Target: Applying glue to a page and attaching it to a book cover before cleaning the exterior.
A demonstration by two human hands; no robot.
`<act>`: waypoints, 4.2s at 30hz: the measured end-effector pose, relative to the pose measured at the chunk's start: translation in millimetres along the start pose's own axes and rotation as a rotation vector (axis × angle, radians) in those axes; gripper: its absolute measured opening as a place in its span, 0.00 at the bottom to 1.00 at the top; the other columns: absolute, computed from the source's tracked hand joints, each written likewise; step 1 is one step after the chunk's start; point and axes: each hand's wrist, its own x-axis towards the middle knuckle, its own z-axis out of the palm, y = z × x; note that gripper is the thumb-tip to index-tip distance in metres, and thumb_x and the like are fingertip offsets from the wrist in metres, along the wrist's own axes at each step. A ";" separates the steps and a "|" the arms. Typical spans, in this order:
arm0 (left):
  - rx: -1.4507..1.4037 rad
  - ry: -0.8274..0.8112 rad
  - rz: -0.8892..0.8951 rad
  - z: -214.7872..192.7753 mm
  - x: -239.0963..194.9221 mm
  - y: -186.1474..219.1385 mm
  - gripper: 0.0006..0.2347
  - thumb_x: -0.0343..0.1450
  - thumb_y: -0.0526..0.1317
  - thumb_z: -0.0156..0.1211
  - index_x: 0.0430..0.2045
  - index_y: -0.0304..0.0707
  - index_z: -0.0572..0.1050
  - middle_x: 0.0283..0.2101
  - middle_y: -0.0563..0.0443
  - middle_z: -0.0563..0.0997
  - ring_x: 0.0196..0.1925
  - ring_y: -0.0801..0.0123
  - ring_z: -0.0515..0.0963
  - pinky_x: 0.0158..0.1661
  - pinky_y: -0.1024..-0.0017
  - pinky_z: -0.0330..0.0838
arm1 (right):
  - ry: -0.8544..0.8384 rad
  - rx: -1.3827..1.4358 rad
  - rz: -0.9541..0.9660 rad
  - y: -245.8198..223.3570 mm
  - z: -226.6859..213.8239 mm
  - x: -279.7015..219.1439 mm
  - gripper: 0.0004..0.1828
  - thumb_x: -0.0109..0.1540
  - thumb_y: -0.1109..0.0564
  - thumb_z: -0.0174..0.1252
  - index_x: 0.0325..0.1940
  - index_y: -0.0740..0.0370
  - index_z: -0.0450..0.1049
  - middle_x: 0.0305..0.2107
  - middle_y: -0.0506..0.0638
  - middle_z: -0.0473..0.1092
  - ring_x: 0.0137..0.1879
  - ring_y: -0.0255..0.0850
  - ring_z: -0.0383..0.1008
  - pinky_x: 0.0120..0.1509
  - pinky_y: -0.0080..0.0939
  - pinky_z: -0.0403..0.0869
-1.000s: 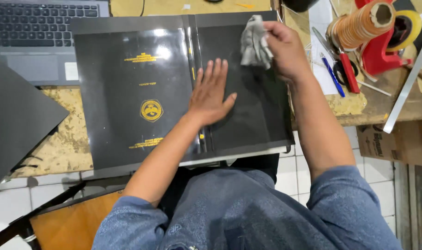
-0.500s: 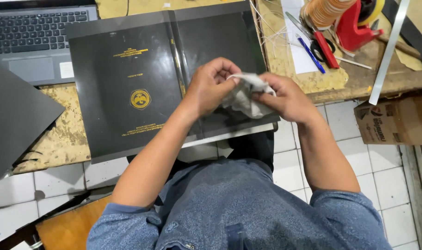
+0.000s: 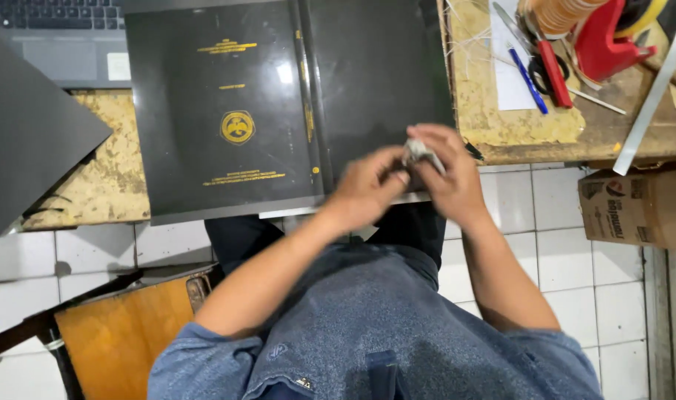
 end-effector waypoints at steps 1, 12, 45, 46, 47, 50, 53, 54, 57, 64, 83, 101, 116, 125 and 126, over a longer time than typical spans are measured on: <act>0.231 -0.011 0.159 -24.4 6.5 7.6 0.14 0.72 0.42 0.57 0.51 0.41 0.78 0.46 0.38 0.84 0.52 0.44 0.83 0.54 0.52 0.76 | -0.017 -0.186 -0.167 14.9 1.0 15.6 0.21 0.66 0.61 0.57 0.64 0.58 0.76 0.56 0.60 0.70 0.64 0.60 0.71 0.67 0.54 0.69; 1.063 -0.005 0.183 -91.4 43.5 -56.7 0.38 0.67 0.63 0.65 0.69 0.43 0.66 0.72 0.30 0.62 0.74 0.34 0.59 0.69 0.40 0.54 | -0.105 -0.681 -0.474 29.8 42.8 10.1 0.16 0.64 0.57 0.60 0.56 0.53 0.80 0.57 0.54 0.75 0.65 0.50 0.74 0.67 0.44 0.74; 1.026 0.073 0.170 -93.1 45.1 -57.3 0.38 0.67 0.62 0.64 0.70 0.42 0.62 0.75 0.37 0.56 0.78 0.45 0.53 0.73 0.51 0.49 | -0.029 -0.592 -0.693 68.4 129.4 278.8 0.10 0.57 0.68 0.64 0.42 0.62 0.81 0.40 0.52 0.76 0.43 0.48 0.75 0.46 0.44 0.75; 1.035 0.066 0.166 -93.6 45.7 -58.1 0.38 0.68 0.62 0.63 0.71 0.42 0.62 0.76 0.37 0.55 0.78 0.45 0.52 0.73 0.51 0.49 | 0.046 -0.564 -0.651 66.6 139.5 289.1 0.09 0.57 0.69 0.64 0.40 0.63 0.82 0.37 0.51 0.75 0.41 0.48 0.74 0.44 0.45 0.74; 1.033 0.062 0.167 -91.1 44.1 -57.3 0.38 0.68 0.62 0.63 0.71 0.42 0.62 0.76 0.37 0.55 0.78 0.45 0.52 0.73 0.51 0.49 | 0.047 -0.566 -0.647 56.1 141.1 268.6 0.09 0.57 0.69 0.64 0.40 0.63 0.82 0.37 0.51 0.75 0.41 0.48 0.74 0.44 0.45 0.74; 1.023 0.095 0.170 -93.8 43.9 -55.9 0.36 0.68 0.61 0.62 0.68 0.41 0.66 0.73 0.35 0.59 0.77 0.43 0.54 0.72 0.51 0.49 | -0.086 -0.491 -0.656 28.3 149.3 236.0 0.11 0.57 0.68 0.63 0.43 0.61 0.79 0.40 0.53 0.73 0.44 0.48 0.74 0.46 0.45 0.75; 1.009 0.097 0.188 -93.1 45.7 -58.6 0.36 0.67 0.61 0.63 0.68 0.41 0.65 0.73 0.34 0.60 0.77 0.44 0.55 0.72 0.51 0.50 | -0.119 -0.503 -0.682 27.7 146.5 249.5 0.10 0.60 0.67 0.63 0.44 0.62 0.81 0.41 0.50 0.76 0.45 0.46 0.74 0.49 0.42 0.74; 1.016 0.087 0.182 -92.0 44.9 -60.9 0.38 0.67 0.62 0.64 0.70 0.42 0.63 0.74 0.35 0.58 0.77 0.44 0.54 0.72 0.50 0.50 | -0.060 -0.520 -0.721 33.6 150.3 261.8 0.09 0.59 0.67 0.63 0.43 0.61 0.81 0.38 0.51 0.74 0.42 0.47 0.72 0.45 0.43 0.74; 1.036 0.074 0.178 -90.4 43.6 -64.6 0.39 0.68 0.63 0.64 0.71 0.43 0.62 0.75 0.37 0.56 0.78 0.43 0.53 0.73 0.50 0.50 | -0.007 -0.558 -0.692 45.1 158.9 286.2 0.07 0.61 0.64 0.63 0.41 0.58 0.82 0.35 0.50 0.72 0.39 0.49 0.72 0.40 0.46 0.73; 1.045 0.058 0.156 -90.0 44.5 -65.1 0.39 0.68 0.64 0.63 0.71 0.43 0.62 0.75 0.37 0.55 0.78 0.44 0.53 0.72 0.50 0.50 | -0.015 -0.655 -0.634 58.3 141.5 276.5 0.08 0.60 0.64 0.65 0.43 0.58 0.83 0.36 0.48 0.72 0.39 0.46 0.70 0.40 0.44 0.72; 1.113 0.000 0.139 -84.4 45.2 -64.9 0.39 0.69 0.64 0.63 0.73 0.47 0.60 0.77 0.42 0.50 0.79 0.47 0.48 0.73 0.48 0.47 | 0.159 -0.720 -0.498 103.8 46.8 214.0 0.15 0.55 0.68 0.64 0.44 0.61 0.85 0.39 0.61 0.79 0.40 0.61 0.75 0.44 0.55 0.74; 1.095 -0.083 0.090 -82.5 46.9 -61.5 0.39 0.69 0.67 0.56 0.73 0.49 0.60 0.76 0.37 0.55 0.78 0.40 0.51 0.72 0.42 0.45 | 0.064 -0.980 -0.391 189.7 13.6 213.3 0.07 0.64 0.50 0.63 0.31 0.39 0.76 0.25 0.39 0.72 0.31 0.46 0.77 0.32 0.46 0.73; 1.097 -0.102 0.075 -80.0 46.3 -64.1 0.39 0.70 0.67 0.53 0.74 0.49 0.59 0.77 0.36 0.53 0.78 0.39 0.49 0.72 0.41 0.42 | -0.040 -0.834 -0.494 161.1 6.7 187.1 0.04 0.66 0.57 0.59 0.37 0.50 0.73 0.35 0.50 0.68 0.46 0.50 0.71 0.50 0.51 0.71; 1.123 -0.050 0.092 -83.0 46.3 -55.9 0.38 0.69 0.62 0.60 0.73 0.42 0.62 0.77 0.38 0.50 0.78 0.44 0.47 0.72 0.47 0.43 | -0.109 -0.565 -0.328 48.9 -9.9 29.5 0.15 0.58 0.70 0.61 0.49 0.64 0.80 0.44 0.51 0.77 0.50 0.48 0.74 0.58 0.45 0.73; 1.109 -0.057 0.097 -82.7 46.2 -56.7 0.38 0.70 0.62 0.60 0.73 0.42 0.61 0.77 0.38 0.50 0.78 0.43 0.47 0.72 0.47 0.43 | -0.070 -0.604 -0.300 61.8 -11.1 40.4 0.16 0.58 0.69 0.60 0.50 0.64 0.80 0.44 0.56 0.75 0.47 0.52 0.73 0.54 0.48 0.72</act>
